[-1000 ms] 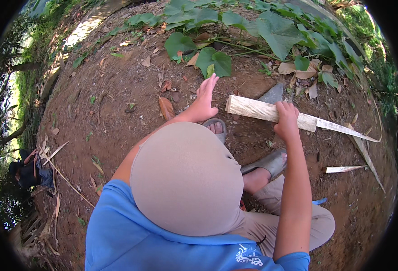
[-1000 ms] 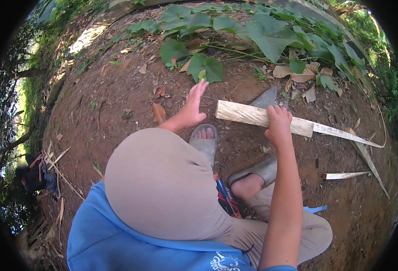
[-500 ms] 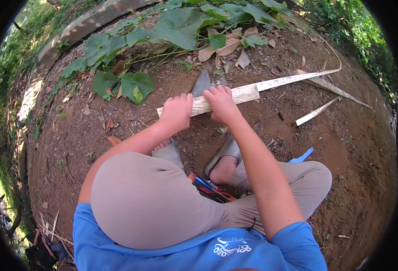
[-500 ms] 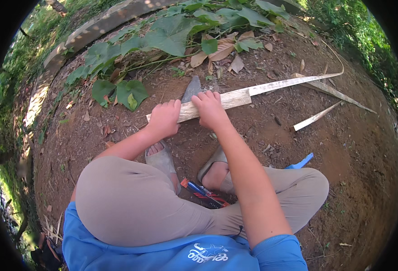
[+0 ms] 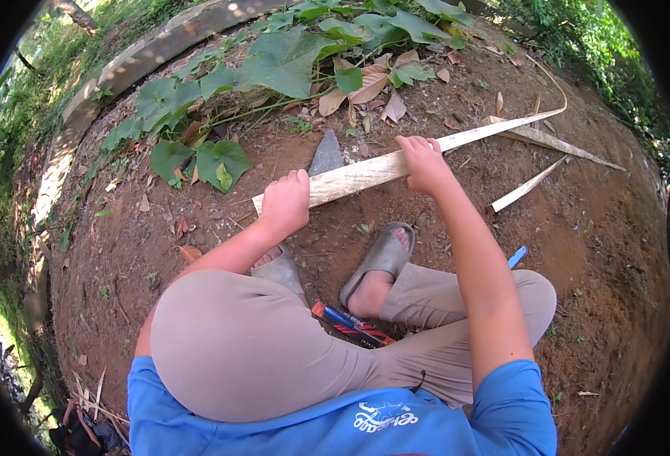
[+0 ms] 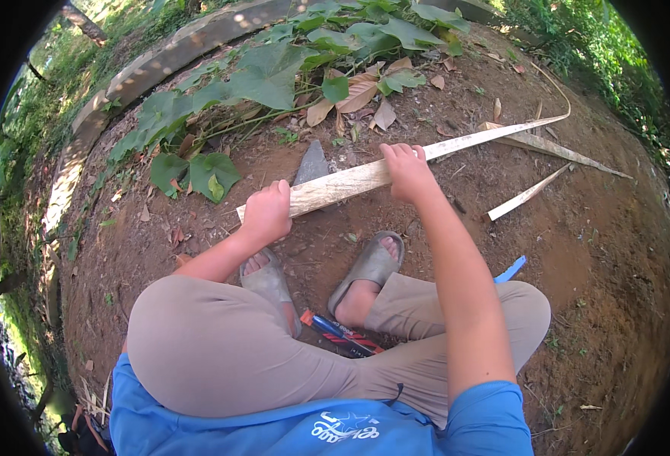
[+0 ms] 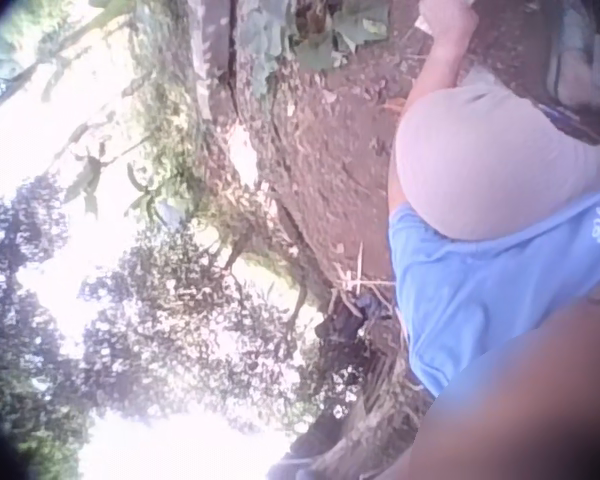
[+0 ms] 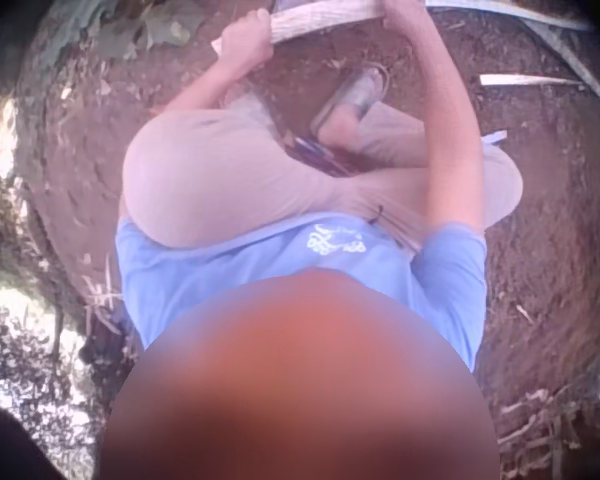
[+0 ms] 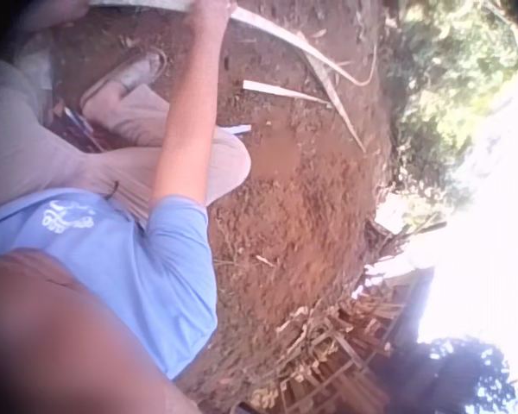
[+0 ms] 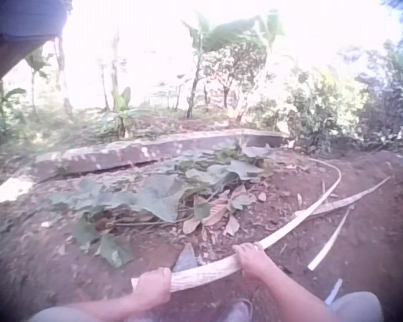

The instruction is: The person saws a piece of wood while holding it against a stone on the ground.

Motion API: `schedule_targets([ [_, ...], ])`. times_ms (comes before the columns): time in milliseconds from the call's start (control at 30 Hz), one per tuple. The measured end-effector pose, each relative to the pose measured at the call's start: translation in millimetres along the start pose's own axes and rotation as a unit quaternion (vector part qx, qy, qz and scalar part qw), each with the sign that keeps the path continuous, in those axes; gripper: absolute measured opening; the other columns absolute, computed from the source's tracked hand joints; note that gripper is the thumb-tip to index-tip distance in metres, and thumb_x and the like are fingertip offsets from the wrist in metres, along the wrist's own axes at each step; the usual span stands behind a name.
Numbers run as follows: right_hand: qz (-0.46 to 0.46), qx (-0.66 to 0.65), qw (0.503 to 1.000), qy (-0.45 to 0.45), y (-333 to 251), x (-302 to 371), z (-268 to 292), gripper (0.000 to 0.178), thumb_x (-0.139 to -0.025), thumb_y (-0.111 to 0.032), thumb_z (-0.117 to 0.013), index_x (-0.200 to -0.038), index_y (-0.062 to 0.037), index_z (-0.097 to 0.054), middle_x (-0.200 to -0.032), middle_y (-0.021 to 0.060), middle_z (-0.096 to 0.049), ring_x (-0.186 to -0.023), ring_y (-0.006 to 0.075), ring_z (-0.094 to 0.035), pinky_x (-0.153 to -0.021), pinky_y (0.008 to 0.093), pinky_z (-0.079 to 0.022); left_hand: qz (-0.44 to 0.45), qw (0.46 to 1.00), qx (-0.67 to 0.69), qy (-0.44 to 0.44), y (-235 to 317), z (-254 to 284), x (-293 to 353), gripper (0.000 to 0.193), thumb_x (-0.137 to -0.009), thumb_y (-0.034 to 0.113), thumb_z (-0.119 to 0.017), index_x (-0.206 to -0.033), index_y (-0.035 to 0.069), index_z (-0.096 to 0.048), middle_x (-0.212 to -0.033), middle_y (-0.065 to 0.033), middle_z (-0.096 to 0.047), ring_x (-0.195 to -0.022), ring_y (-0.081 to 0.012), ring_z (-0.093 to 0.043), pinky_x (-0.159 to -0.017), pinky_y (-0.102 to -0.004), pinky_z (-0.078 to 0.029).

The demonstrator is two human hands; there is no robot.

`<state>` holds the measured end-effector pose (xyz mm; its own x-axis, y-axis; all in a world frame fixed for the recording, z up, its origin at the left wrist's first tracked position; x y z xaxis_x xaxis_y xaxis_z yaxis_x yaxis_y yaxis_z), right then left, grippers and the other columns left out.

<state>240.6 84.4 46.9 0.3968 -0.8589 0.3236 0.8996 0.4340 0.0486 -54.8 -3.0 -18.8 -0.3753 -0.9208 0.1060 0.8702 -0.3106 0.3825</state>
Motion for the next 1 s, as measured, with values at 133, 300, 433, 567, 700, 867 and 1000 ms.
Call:
schedule_targets([
  [133,0.051,-0.017,0.998,-0.036,31.3,-9.0,-17.6,0.068,-0.079,0.003,-0.087,-0.143,-0.0085,-0.068,-0.145,0.0118,-0.073,-0.145,0.0354,-0.066,-0.126,0.0501,-0.051,-0.008,1.0,0.013,0.026,-0.8,0.3,0.1,0.04,-0.077,0.004,-0.083,-0.109,0.001,-0.06,-0.103,-0.0212,-0.075,-0.093,-0.0396,-0.081,-0.081,-0.0501,-0.066],
  [300,0.056,-0.051,0.997,-0.026,34.9,-16.2,-23.7,0.049,-0.079,0.009,-0.083,-0.124,-0.0056,-0.072,-0.135,0.0154,-0.077,-0.135,0.0401,-0.07,-0.118,0.0491,-0.058,-0.003,0.999,0.017,0.033,-2.2,0.5,2.1,0.04,-0.076,0.005,-0.083,-0.108,0.001,-0.059,-0.102,-0.021,-0.075,-0.09,-0.0402,-0.08,-0.08,-0.0505,-0.066],
  [433,0.062,-0.059,0.996,-0.014,35.2,-16.9,-28.7,0.051,-0.078,0.01,-0.084,-0.124,-0.0047,-0.068,-0.133,0.0164,-0.076,-0.133,0.0419,-0.068,-0.116,0.051,-0.059,-0.001,0.999,0.026,0.028,-0.7,2.5,1.0,0.04,-0.077,0.006,-0.083,-0.109,0.001,-0.06,-0.103,-0.0209,-0.075,-0.093,-0.0399,-0.081,-0.08,-0.0502,-0.066],
  [567,0.092,-0.003,0.993,0.073,24.5,-15.7,-38.5,0.037,-0.088,0.008,-0.068,-0.123,-0.0015,-0.06,-0.126,0.0212,-0.068,-0.127,0.0467,-0.065,-0.11,0.0558,-0.056,0.012,0.999,0.037,0.026,-2.2,5.3,4.7,0.039,-0.08,0.006,-0.083,-0.113,0.0,-0.062,-0.108,-0.0215,-0.075,-0.096,-0.0396,-0.081,-0.081,-0.0504,-0.066],
  [700,0.049,-0.074,0.989,0.115,22.7,-14.7,-52.3,0.027,-0.096,0.012,-0.058,-0.121,0.0044,-0.056,-0.124,0.0304,-0.062,-0.12,0.0554,-0.062,-0.104,0.0604,-0.054,0.0,0.999,0.005,0.034,0.8,7.3,10.7,0.042,-0.08,0.007,-0.085,-0.115,-0.001,-0.063,-0.111,-0.0207,-0.072,-0.098,-0.0367,-0.079,-0.082,-0.0466,-0.064],
  [867,0.056,-0.059,0.99,0.113,22.2,-13.7,-59.6,0.028,-0.094,0.013,-0.058,-0.121,0.0049,-0.055,-0.126,0.0307,-0.061,-0.123,0.0554,-0.06,-0.107,0.0595,-0.053,0.001,0.999,-0.023,0.029,4.0,5.1,13.6,0.047,-0.077,0.008,-0.088,-0.116,0.0,-0.063,-0.109,-0.0172,-0.07,-0.099,-0.0332,-0.077,-0.084,-0.0435,-0.062],
  [1000,0.057,-0.056,0.989,0.127,23.3,-13.7,-58.3,0.032,-0.091,0.016,-0.06,-0.12,0.005,-0.054,-0.123,0.0307,-0.06,-0.121,0.0557,-0.06,-0.106,0.0598,-0.053,-0.004,0.999,-0.022,0.036,2.0,7.3,11.2,0.047,-0.077,0.006,-0.088,-0.116,0.0,-0.062,-0.11,-0.0177,-0.07,-0.099,-0.0342,-0.077,-0.084,-0.0438,-0.063],
])
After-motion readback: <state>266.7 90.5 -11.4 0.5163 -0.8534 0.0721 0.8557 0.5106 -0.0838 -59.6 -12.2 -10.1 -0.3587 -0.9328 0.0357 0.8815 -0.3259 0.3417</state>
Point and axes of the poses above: each hand's wrist, its own x-axis away from the middle knuckle, its own z-axis out of the back of the hand, y = z × x, the point moved 7 cm from there along -x, towards the middle knuckle
